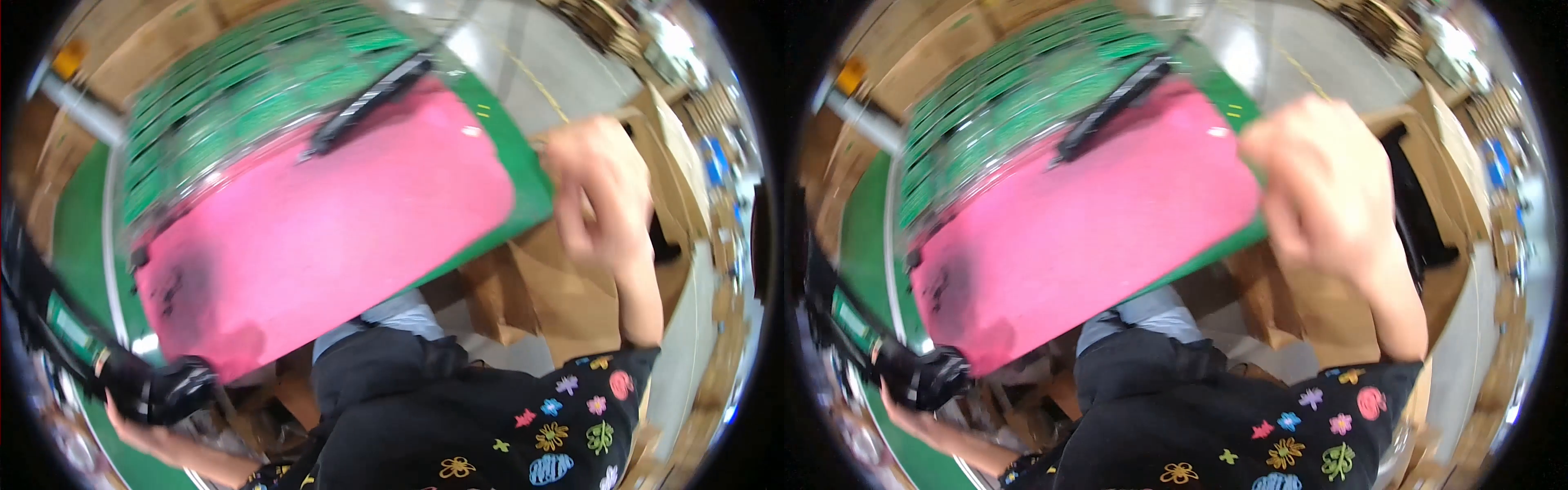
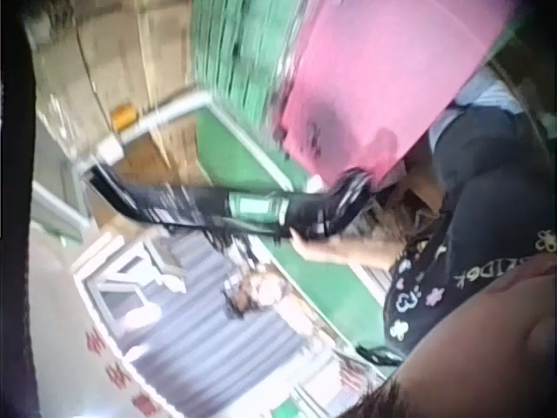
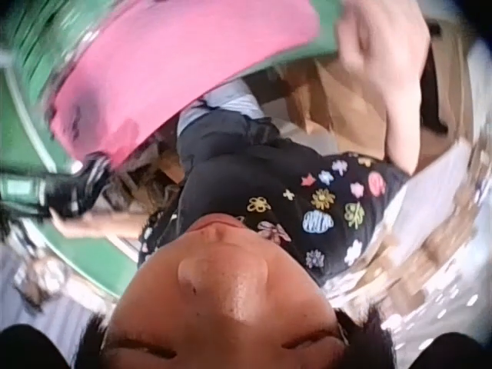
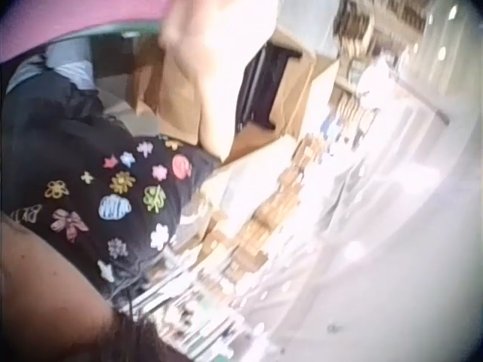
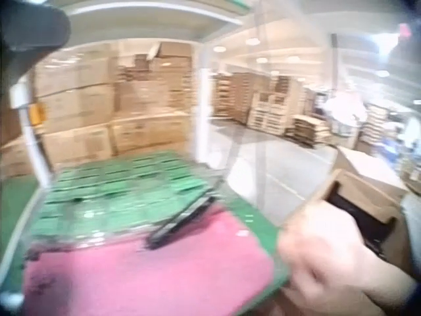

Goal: Assemble electronic circuit boards into plastic housings using an electric screwdriver.

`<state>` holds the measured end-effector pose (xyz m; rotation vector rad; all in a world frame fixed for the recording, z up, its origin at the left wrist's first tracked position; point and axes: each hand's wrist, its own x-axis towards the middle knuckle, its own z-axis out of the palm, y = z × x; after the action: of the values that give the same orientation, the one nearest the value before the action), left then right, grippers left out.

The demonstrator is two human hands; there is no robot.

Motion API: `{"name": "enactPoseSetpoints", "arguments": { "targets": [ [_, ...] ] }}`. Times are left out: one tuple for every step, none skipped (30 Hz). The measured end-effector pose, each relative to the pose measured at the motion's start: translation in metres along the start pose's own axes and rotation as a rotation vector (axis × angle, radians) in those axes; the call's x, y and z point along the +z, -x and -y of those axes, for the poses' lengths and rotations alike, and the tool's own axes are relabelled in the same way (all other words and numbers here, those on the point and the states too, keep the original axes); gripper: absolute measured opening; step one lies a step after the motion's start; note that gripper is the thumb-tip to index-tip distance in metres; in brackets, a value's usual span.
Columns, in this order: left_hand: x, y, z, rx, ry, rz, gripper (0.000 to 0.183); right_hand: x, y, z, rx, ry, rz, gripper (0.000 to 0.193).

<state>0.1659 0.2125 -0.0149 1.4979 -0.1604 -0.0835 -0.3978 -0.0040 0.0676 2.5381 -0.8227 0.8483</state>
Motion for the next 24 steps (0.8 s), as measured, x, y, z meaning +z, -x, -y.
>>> {"name": "enactPoseSetpoints", "arguments": {
  "targets": [
    [-0.025, -0.023, -0.002, -0.091, 0.148, 0.082, 0.046, -0.009, 0.018, -0.021, 0.2, 0.133, 0.078, 0.033],
    [-0.052, -0.075, 0.007, -0.112, 0.235, 0.136, 0.039, -0.016, 0.045, -0.047, 0.383, 0.184, 0.072, 0.032],
    [-0.035, -0.06, 0.003, 0.041, 0.278, 0.225, 0.035, -0.023, 0.075, -0.071, 0.517, 0.239, 0.076, 0.033],
    [-0.025, -0.039, -0.006, 0.213, 0.326, 0.288, 0.033, -0.025, 0.111, -0.099, 0.714, 0.275, 0.116, 0.034],
    [-0.019, -0.047, 0.001, 0.518, 0.167, 0.389, 0.033, -0.029, 0.153, -0.126, 0.856, 0.307, 0.163, 0.036],
    [-0.041, -0.103, 0.018, 0.616, 0.021, 0.478, 0.037, -0.034, 0.217, -0.161, 0.962, 0.383, 0.238, 0.039],
    [-0.024, -0.07, 0.009, 0.667, 0.044, 0.45, 0.038, -0.032, 0.254, -0.173, 1.064, 0.409, 0.319, 0.043],
    [-0.013, -0.041, -0.001, 0.72, 0.065, 0.419, 0.04, -0.022, 0.291, -0.185, 1.171, 0.435, 0.389, 0.049],
    [0.032, -0.049, 0.018, 0.704, 0.1, 0.5, 0.04, -0.027, 0.353, -0.186, 1.369, 0.479, 0.461, 0.058],
    [0.03, -0.063, 0.023, 0.579, 0.196, 0.431, 0.044, -0.013, 0.386, -0.181, 1.531, 0.456, 0.558, 0.065],
    [0.013, -0.08, 0.025, 0.456, 0.278, 0.347, 0.048, 0.008, 0.414, -0.173, 1.597, 0.457, 0.658, 0.077],
    [-0.01, -0.097, 0.024, 0.339, 0.353, 0.252, 0.052, 0.024, 0.424, -0.166, 1.77, 0.186, 0.876, 0.1],
    [-0.038, -0.122, 0.022, 0.225, 0.425, 0.153, 0.057, 0.036, 0.433, -0.158, 1.957, -0.259, 0.918, 0.094],
    [-0.109, -0.223, 0.032, 0.123, 0.51, 0.066, 0.061, 0.071, 0.513, -0.175, 1.967, -0.293, 0.9, 0.094],
    [-0.04, -0.223, 0.082, 0.015, 0.52, 0.132, 0.061, 0.065, 0.568, -0.181, 1.455, -0.291, 1.532, 0.082],
    [-0.051, -0.231, 0.077, 0.09, 0.491, 0.137, 0.06, 0.079, 0.568, -0.18, 1.44, -0.313, 1.535, 0.082],
    [-0.054, -0.238, 0.072, 0.159, 0.468, 0.15, 0.06, 0.098, 0.558, -0.182, 1.456, -0.349, 1.51, 0.082],
    [-0.048, -0.244, 0.07, 0.22, 0.449, 0.17, 0.059, 0.113, 0.545, -0.19, 1.484, -0.378, 1.48, 0.081],
    [-0.045, -0.249, 0.065, 0.287, 0.428, 0.183, 0.058, 0.125, 0.536, -0.188, 1.503, -0.411, 1.452, 0.08],
    [-0.038, -0.247, 0.062, 0.346, 0.407, 0.196, 0.058, 0.131, 0.528, -0.19, 1.525, -0.436, 1.428, 0.08],
    [-0.03, -0.246, 0.06, 0.403, 0.384, 0.208, 0.057, 0.129, 0.526, -0.183, 1.547, -0.461, 1.404, 0.079],
    [-0.025, -0.242, 0.059, 0.461, 0.36, 0.214, 0.056, 0.127, 0.523, -0.178, 1.563, -0.482, 1.383, 0.079],
    [-0.024, -0.236, 0.057, 0.52, 0.333, 0.213, 0.056, 0.113, 0.532, -0.166, 1.57, -0.504, 1.367, 0.078],
    [-0.029, -0.231, 0.054, 0.579, 0.333, 0.204, 0.055, 0.096, 0.528, -0.159, 1.574, -0.508, 1.323, 0.078]
  ]
}}
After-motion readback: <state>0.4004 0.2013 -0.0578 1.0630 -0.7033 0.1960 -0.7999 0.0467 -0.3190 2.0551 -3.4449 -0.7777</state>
